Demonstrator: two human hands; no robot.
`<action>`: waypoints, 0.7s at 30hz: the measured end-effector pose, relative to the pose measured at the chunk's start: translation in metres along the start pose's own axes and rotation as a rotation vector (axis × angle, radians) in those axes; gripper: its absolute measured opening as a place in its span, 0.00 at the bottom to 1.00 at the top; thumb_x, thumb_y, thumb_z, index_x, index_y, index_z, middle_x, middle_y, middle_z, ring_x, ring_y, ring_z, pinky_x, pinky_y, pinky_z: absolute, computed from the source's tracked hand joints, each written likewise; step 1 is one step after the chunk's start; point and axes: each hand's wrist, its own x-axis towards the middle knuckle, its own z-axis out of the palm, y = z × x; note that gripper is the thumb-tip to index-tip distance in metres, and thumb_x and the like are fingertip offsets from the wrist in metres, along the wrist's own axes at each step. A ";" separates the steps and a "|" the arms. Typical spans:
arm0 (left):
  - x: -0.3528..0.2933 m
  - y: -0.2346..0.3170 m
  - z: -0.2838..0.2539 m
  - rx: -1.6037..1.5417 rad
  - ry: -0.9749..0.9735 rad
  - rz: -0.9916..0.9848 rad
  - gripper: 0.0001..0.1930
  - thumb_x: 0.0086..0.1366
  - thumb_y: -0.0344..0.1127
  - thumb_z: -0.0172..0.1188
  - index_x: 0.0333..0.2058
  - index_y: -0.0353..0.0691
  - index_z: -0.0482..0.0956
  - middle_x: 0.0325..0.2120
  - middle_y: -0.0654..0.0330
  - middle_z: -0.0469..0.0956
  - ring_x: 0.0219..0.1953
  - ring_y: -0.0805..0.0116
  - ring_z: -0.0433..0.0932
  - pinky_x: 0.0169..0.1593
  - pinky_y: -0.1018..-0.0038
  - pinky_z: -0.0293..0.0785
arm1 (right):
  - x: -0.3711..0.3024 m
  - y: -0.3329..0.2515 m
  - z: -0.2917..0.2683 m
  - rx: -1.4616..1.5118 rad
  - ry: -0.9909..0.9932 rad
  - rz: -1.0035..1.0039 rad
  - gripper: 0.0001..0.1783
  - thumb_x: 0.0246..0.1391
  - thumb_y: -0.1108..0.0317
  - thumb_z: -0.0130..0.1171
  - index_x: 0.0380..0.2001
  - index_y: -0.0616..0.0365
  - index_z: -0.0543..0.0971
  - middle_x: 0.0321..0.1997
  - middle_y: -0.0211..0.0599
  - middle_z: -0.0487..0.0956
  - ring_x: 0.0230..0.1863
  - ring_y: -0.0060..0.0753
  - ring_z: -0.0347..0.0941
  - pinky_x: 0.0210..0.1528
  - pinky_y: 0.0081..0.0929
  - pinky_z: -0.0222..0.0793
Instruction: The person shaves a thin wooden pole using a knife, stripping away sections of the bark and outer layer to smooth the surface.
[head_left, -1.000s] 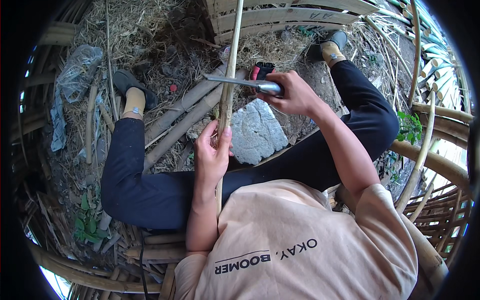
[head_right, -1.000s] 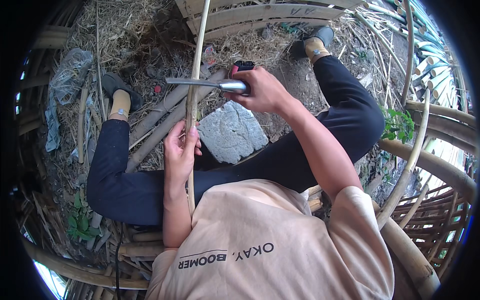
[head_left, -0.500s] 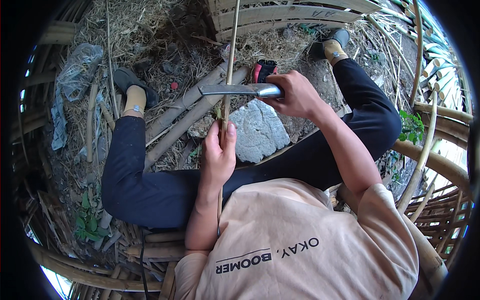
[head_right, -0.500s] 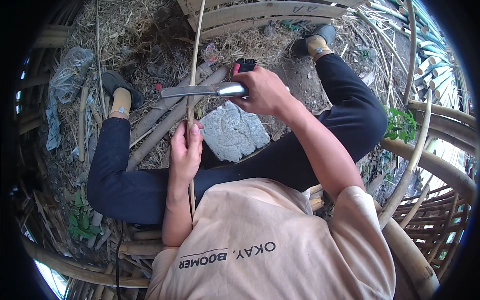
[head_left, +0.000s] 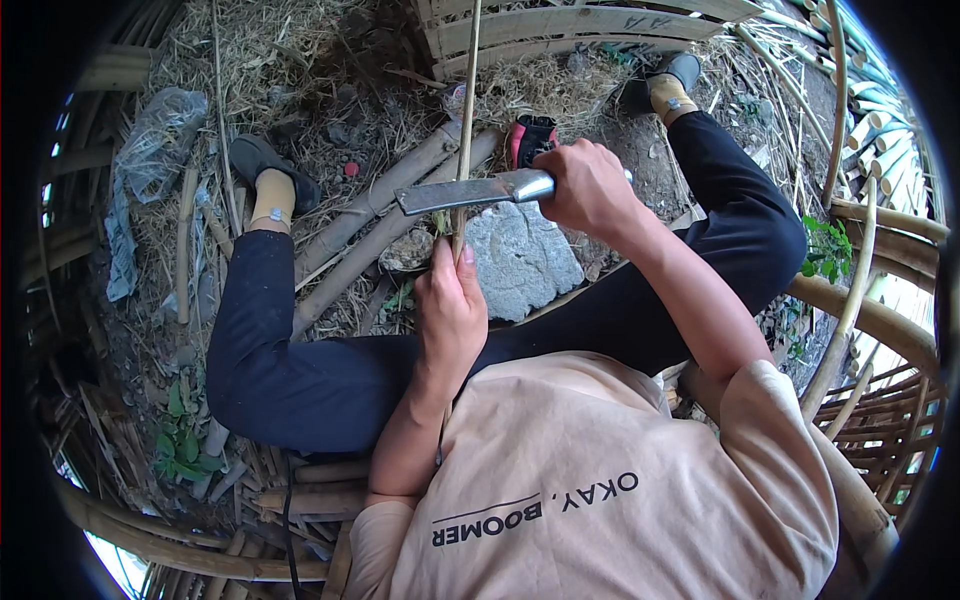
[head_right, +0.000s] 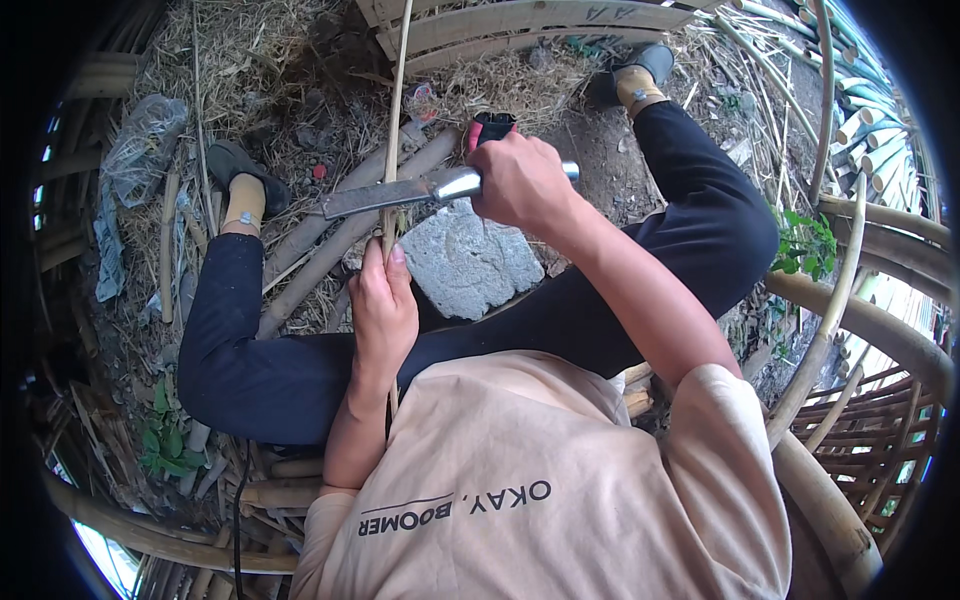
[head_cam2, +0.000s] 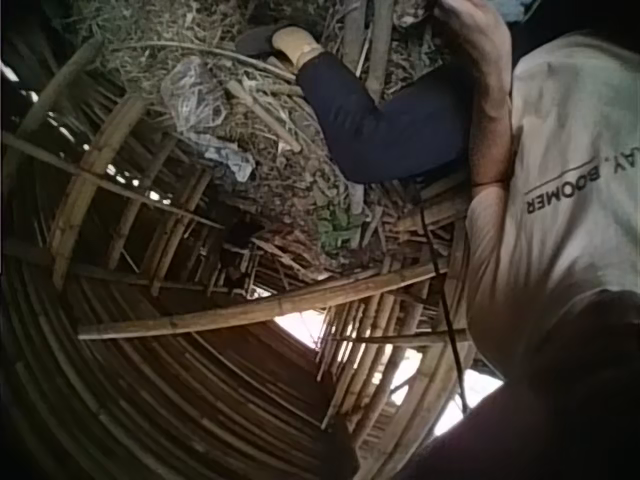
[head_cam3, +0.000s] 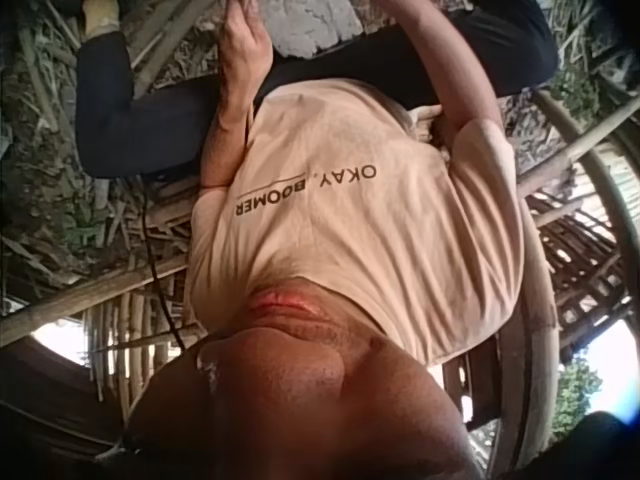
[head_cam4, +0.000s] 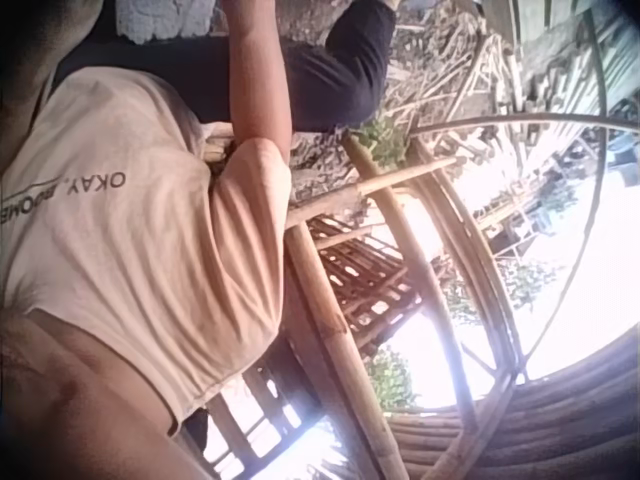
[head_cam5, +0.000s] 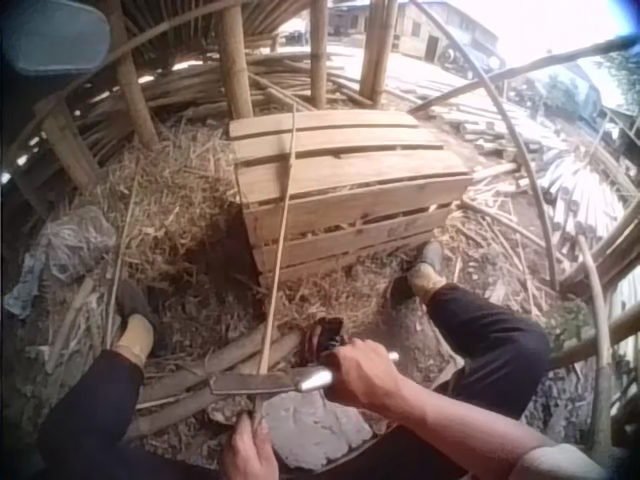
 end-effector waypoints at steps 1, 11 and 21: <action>0.000 0.000 0.000 0.008 -0.002 -0.006 0.11 0.75 0.34 0.48 0.43 0.31 0.72 0.22 0.38 0.75 0.28 0.34 0.77 0.29 0.51 0.68 | 0.002 0.002 0.000 -0.014 -0.001 -0.003 0.08 0.34 0.66 0.64 0.24 0.53 0.82 0.21 0.46 0.79 0.28 0.54 0.79 0.35 0.46 0.75; 0.005 0.000 0.000 -0.009 0.044 0.028 0.11 0.75 0.35 0.49 0.40 0.31 0.72 0.21 0.39 0.75 0.27 0.35 0.77 0.28 0.51 0.67 | 0.017 0.012 -0.009 -0.139 0.059 -0.035 0.07 0.34 0.65 0.65 0.22 0.51 0.81 0.20 0.44 0.79 0.27 0.53 0.79 0.34 0.46 0.75; 0.005 -0.002 -0.001 0.042 0.036 0.009 0.14 0.76 0.38 0.47 0.40 0.32 0.74 0.19 0.48 0.74 0.23 0.47 0.77 0.29 0.58 0.68 | 0.020 0.014 -0.018 -0.169 0.059 -0.055 0.14 0.36 0.63 0.67 0.31 0.51 0.86 0.23 0.45 0.82 0.28 0.50 0.81 0.35 0.43 0.78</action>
